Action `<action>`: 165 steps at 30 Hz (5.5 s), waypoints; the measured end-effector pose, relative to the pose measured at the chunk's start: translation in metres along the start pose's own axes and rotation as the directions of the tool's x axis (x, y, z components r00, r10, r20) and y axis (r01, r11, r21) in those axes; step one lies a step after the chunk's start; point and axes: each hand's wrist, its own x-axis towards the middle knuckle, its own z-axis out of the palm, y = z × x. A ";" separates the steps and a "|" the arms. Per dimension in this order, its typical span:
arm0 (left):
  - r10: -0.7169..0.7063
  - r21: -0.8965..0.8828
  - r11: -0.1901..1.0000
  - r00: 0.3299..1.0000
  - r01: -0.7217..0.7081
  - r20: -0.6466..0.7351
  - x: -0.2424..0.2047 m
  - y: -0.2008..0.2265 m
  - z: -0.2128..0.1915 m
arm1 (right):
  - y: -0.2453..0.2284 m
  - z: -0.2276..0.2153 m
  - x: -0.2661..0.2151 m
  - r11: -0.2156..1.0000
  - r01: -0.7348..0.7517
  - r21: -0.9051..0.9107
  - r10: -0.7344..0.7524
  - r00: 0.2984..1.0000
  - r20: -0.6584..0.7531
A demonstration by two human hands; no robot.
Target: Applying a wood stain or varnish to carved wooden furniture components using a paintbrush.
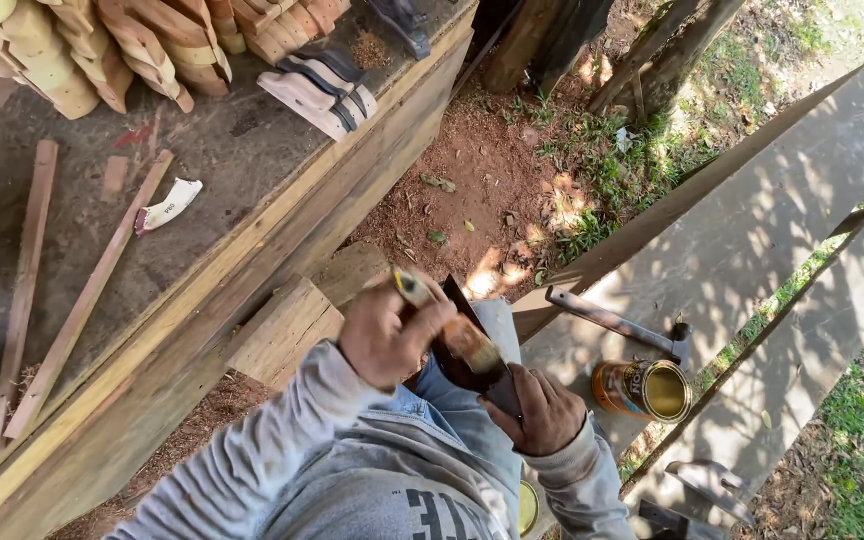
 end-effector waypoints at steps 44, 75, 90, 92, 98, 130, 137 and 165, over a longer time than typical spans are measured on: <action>0.087 0.288 0.957 0.981 -0.035 -0.171 -0.025 0.000 0.007 | 0.007 0.022 -0.025 0.988 0.071 0.139 -0.052 0.990 -0.133; -0.166 0.131 0.969 0.944 0.210 -0.286 -0.010 0.055 -0.055 | 0.036 0.049 -0.071 0.998 0.034 0.060 -0.018 0.971 -0.240; -0.355 0.095 0.926 0.928 0.366 -0.112 0.007 0.039 -0.073 | 0.047 0.023 -0.030 0.926 0.378 0.010 -0.364 0.897 -0.249; -0.454 0.024 0.889 0.887 0.458 -0.087 0.008 0.041 -0.072 | 0.048 0.022 -0.025 0.915 0.401 0.039 -0.380 0.892 -0.244; -0.303 0.384 0.880 0.953 0.280 -0.001 0.013 0.014 -0.067 | 0.041 0.014 -0.005 0.860 0.509 0.037 -0.490 0.844 -0.216; 0.035 0.459 0.861 0.875 0.218 -0.483 0.001 0.043 -0.073 | 0.004 0.076 -0.001 0.659 -0.274 0.701 0.457 0.886 -0.084; 0.352 0.386 0.899 0.864 -0.206 -0.361 0.016 0.068 -0.053 | 0.012 0.077 0.004 0.851 -0.395 0.347 0.439 0.896 -0.058; 0.277 0.383 0.914 0.894 -0.132 -0.352 -0.021 0.004 -0.098 | 0.037 0.122 0.009 -0.703 -0.590 0.397 -0.263 0.734 0.626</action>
